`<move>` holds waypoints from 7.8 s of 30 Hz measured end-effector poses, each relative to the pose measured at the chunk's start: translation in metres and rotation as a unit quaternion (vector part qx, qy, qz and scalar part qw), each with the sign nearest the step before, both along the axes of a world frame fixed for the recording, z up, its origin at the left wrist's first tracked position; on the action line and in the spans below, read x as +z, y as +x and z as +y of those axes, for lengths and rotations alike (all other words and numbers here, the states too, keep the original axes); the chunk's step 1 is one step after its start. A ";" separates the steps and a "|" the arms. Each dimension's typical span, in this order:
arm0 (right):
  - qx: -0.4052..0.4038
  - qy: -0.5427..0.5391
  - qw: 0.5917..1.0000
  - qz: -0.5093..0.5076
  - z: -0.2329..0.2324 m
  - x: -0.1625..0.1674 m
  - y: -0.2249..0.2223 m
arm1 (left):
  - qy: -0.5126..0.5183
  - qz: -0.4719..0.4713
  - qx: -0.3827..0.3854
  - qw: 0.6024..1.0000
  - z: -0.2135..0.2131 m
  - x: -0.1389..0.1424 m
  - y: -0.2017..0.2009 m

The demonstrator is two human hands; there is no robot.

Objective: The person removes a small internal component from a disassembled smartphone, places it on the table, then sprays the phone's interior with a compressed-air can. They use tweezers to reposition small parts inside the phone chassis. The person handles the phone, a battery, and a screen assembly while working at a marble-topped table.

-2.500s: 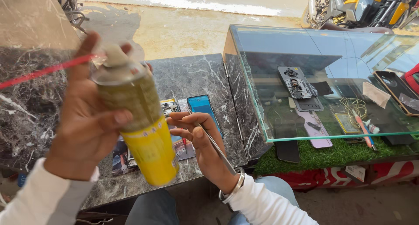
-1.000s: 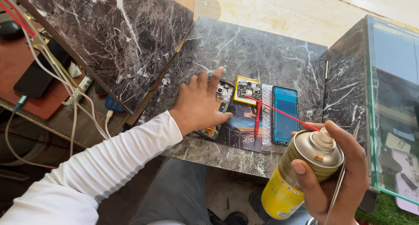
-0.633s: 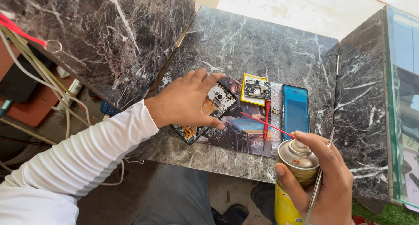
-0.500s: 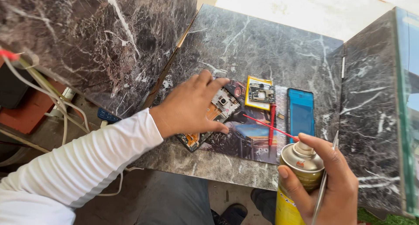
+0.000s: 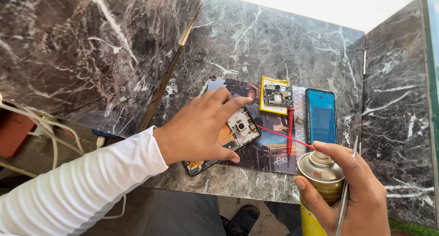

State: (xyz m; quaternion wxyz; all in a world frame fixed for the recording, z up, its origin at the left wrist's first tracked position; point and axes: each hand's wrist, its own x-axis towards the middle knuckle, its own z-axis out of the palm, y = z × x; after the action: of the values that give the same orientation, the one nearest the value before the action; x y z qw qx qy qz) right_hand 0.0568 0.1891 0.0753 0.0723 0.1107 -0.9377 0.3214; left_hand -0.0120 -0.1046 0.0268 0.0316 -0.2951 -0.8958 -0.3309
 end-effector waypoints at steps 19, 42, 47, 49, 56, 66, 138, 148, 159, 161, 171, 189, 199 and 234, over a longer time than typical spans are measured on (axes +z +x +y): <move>-0.009 0.003 1.000 -0.026 0.006 0.000 0.006 | -0.032 -0.008 -0.004 0.999 0.008 -0.002 0.000; -0.008 -0.022 1.000 -0.002 0.002 -0.001 0.006 | 0.041 -0.021 0.005 0.999 0.013 0.004 0.010; -0.008 -0.032 0.999 -0.015 0.000 -0.001 0.005 | 0.042 0.004 -0.002 0.999 0.013 0.001 0.010; -0.011 -0.031 0.999 -0.013 -0.001 -0.001 0.005 | 0.042 0.009 -0.001 0.999 0.013 -0.001 0.010; -0.022 -0.045 0.999 -0.022 -0.003 -0.001 0.005 | 0.026 -0.007 -0.008 1.000 0.013 0.000 0.010; -0.021 -0.039 0.999 -0.016 -0.004 0.000 0.005 | 0.023 -0.003 -0.011 1.000 0.014 0.002 0.011; -0.048 -0.122 0.991 0.039 0.023 0.012 0.005 | -0.097 0.026 0.125 0.987 0.019 0.002 0.007; -0.022 -0.099 0.995 -0.023 0.009 0.001 -0.002 | -0.077 -0.023 0.118 0.990 0.015 0.002 0.005; -0.010 -0.099 0.989 -0.110 0.004 -0.012 0.001 | -0.034 0.012 0.100 0.994 0.016 0.003 0.010; -0.013 -0.097 0.988 -0.118 0.005 -0.014 0.001 | -0.029 -0.012 0.094 0.995 0.016 0.004 0.010; -0.034 -0.178 0.983 0.019 0.002 0.005 0.012 | 0.119 -0.118 0.083 0.982 0.023 0.007 0.005; -0.007 -0.143 0.990 -0.014 -0.009 -0.008 0.014 | 0.195 -0.150 0.019 0.969 0.024 0.004 0.013; -0.010 -0.131 0.991 -0.008 -0.008 -0.007 0.014 | 0.186 -0.157 0.021 0.970 0.023 0.006 0.012; 0.003 -0.140 0.990 0.002 -0.010 -0.008 0.010 | 0.172 -0.159 0.000 0.972 0.025 0.000 0.013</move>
State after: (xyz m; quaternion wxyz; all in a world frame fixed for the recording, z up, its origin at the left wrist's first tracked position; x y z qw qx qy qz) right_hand 0.0667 0.1791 0.0674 0.0880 0.1034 -0.8829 0.4495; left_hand 0.0006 -0.0797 0.0268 -0.0611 -0.2288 -0.8188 -0.5229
